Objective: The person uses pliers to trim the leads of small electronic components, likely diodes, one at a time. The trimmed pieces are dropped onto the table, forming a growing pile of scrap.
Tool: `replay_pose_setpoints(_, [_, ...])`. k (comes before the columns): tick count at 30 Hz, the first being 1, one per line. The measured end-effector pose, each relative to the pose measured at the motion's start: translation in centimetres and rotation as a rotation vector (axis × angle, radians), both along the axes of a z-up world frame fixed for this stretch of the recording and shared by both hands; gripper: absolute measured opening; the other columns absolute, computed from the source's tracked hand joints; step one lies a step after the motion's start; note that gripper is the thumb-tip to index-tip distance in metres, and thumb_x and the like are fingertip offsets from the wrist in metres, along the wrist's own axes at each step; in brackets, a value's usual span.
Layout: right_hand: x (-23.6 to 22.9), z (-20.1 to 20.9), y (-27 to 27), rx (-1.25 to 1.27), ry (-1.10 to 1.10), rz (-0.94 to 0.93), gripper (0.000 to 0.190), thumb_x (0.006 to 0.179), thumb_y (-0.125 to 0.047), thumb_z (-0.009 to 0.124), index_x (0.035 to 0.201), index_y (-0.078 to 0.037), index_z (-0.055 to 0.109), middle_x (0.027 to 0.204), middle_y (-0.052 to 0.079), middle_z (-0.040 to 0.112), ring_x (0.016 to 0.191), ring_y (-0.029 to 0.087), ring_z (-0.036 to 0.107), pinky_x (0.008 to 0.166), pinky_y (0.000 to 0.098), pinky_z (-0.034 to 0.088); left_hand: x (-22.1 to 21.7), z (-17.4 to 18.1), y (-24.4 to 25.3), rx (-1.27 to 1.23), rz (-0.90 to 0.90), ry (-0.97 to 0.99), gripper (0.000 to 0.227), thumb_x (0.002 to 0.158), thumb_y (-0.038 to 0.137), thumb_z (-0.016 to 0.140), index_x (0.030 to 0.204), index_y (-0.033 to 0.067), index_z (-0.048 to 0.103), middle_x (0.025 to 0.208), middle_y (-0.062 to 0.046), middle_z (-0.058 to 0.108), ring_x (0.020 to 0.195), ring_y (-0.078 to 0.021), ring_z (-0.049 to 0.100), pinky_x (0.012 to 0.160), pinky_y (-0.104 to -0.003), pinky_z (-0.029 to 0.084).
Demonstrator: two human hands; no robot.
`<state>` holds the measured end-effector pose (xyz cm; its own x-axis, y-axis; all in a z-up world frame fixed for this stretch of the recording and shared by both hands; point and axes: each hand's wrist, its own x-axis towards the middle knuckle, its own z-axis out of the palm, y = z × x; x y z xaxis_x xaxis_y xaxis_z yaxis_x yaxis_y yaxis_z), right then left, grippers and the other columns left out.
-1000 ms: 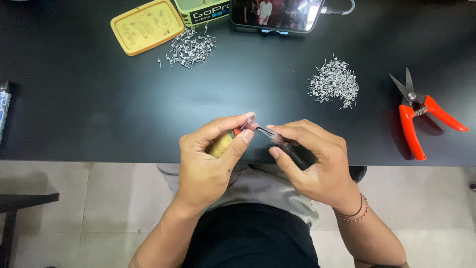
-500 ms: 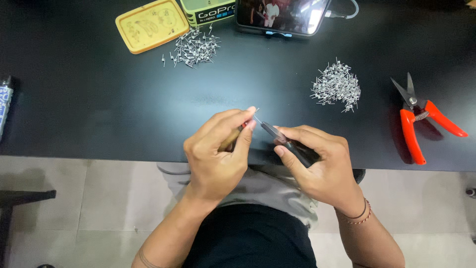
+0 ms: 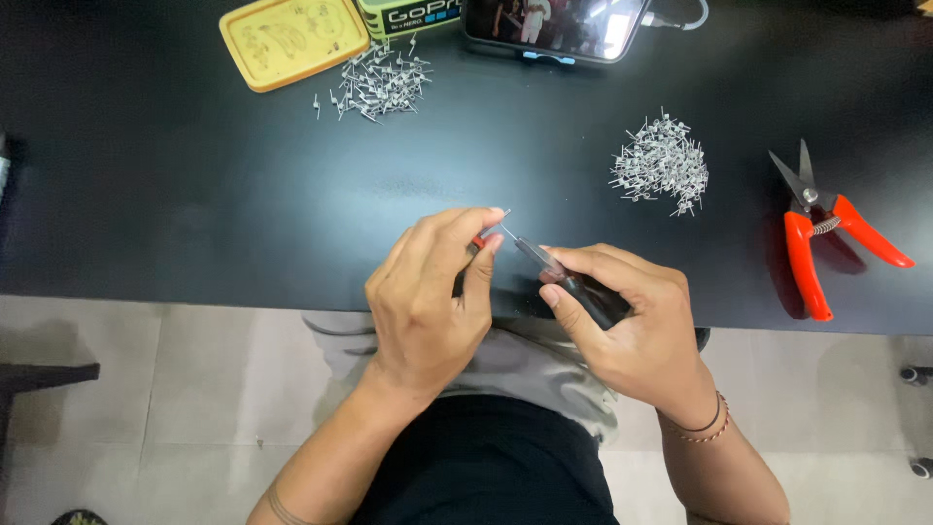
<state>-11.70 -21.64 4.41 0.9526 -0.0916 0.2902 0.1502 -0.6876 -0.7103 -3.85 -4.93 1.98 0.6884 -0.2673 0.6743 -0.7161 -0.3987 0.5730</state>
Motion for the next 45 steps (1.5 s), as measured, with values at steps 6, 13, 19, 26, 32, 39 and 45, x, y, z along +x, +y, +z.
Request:
replay_pose_setpoints(6, [0.5, -0.8, -1.1, 0.044, -0.03, 0.096, 0.018, 0.089, -0.006, 0.074, 0.106, -0.001, 0.076, 0.094, 0.009, 0.077, 0.076, 0.015, 0.069, 0.07, 0.0225, 0.052, 1.0, -0.2, 2.0, -0.729, -0.557, 1.548, 0.035, 0.095, 0.019, 0.066, 0.124, -0.0018, 0.064, 0.079, -0.007, 0.061, 0.053, -0.0068, 0.035, 0.047, -0.016, 0.027])
replay_pose_setpoints(13, [0.3, -0.9, -1.2, 0.063, 0.009, 0.063, 0.02, 0.09, -0.008, 0.074, 0.109, -0.001, 0.075, 0.093, 0.008, 0.077, 0.077, 0.015, 0.069, 0.07, 0.0229, 0.052, -0.2, -1.2, 0.2, -0.148, -0.15, 0.189, 0.021, 0.098, 0.004, 0.075, 0.117, 0.0092, 0.065, 0.106, -0.004, 0.076, 0.084, -0.0166, 0.073, 0.078, -0.028, 0.059])
replay_pose_setpoints(19, [0.1, -1.2, -1.5, 0.059, 0.022, 0.065, 0.02, 0.091, -0.01, 0.073, 0.11, -0.003, 0.075, 0.091, 0.006, 0.076, 0.075, 0.014, 0.067, 0.068, 0.0227, 0.049, -0.5, -0.6, 1.0, -0.22, -0.169, 0.676, 0.019, 0.095, 0.018, 0.073, 0.113, 0.0127, 0.075, 0.087, 0.005, 0.072, 0.063, -0.0046, 0.051, 0.066, -0.02, 0.047])
replay_pose_setpoints(26, [0.2, -1.4, -1.7, 0.088, -0.008, 0.102, 0.017, 0.09, -0.007, 0.073, 0.105, -0.001, 0.075, 0.093, 0.009, 0.077, 0.073, 0.015, 0.066, 0.067, 0.0229, 0.049, -0.4, -0.9, 0.6, -0.355, -0.277, 0.789, 0.027, 0.093, 0.016, 0.077, 0.117, 0.0078, 0.07, 0.085, -0.007, 0.074, 0.065, -0.0101, 0.058, 0.06, -0.023, 0.045])
replay_pose_setpoints(32, [-0.1, -1.4, -1.5, 0.069, 0.024, 0.066, 0.019, 0.091, -0.011, 0.073, 0.107, -0.001, 0.074, 0.092, 0.008, 0.076, 0.074, 0.015, 0.065, 0.066, 0.0231, 0.048, -0.2, -1.1, 0.2, -0.007, -0.046, -0.193, 0.008, 0.103, 0.006, 0.069, 0.111, 0.0053, 0.07, 0.093, -0.009, 0.072, 0.072, -0.0207, 0.067, 0.066, -0.032, 0.055])
replay_pose_setpoints(39, [0.4, -1.6, -1.8, 0.123, -0.04, 0.15, 0.015, 0.088, -0.003, 0.075, 0.102, 0.0, 0.074, 0.091, 0.01, 0.075, 0.071, 0.016, 0.064, 0.066, 0.0231, 0.049, 0.0, -2.2, 1.5, -0.855, -0.7, 1.535, 0.024, 0.098, 0.015, 0.069, 0.117, 0.0011, 0.068, 0.078, -0.012, 0.063, 0.051, -0.0069, 0.036, 0.045, -0.019, 0.027])
replay_pose_setpoints(45, [0.4, -1.7, -2.2, 0.132, -0.068, 0.18, 0.016, 0.087, -0.004, 0.074, 0.101, 0.003, 0.073, 0.092, 0.016, 0.076, 0.074, 0.019, 0.069, 0.069, 0.0255, 0.051, -0.1, -2.1, 1.4, -0.953, -0.817, 1.694, 0.02, 0.1, 0.014, 0.067, 0.118, 0.0046, 0.066, 0.082, -0.012, 0.064, 0.049, -0.0056, 0.032, 0.045, -0.019, 0.023])
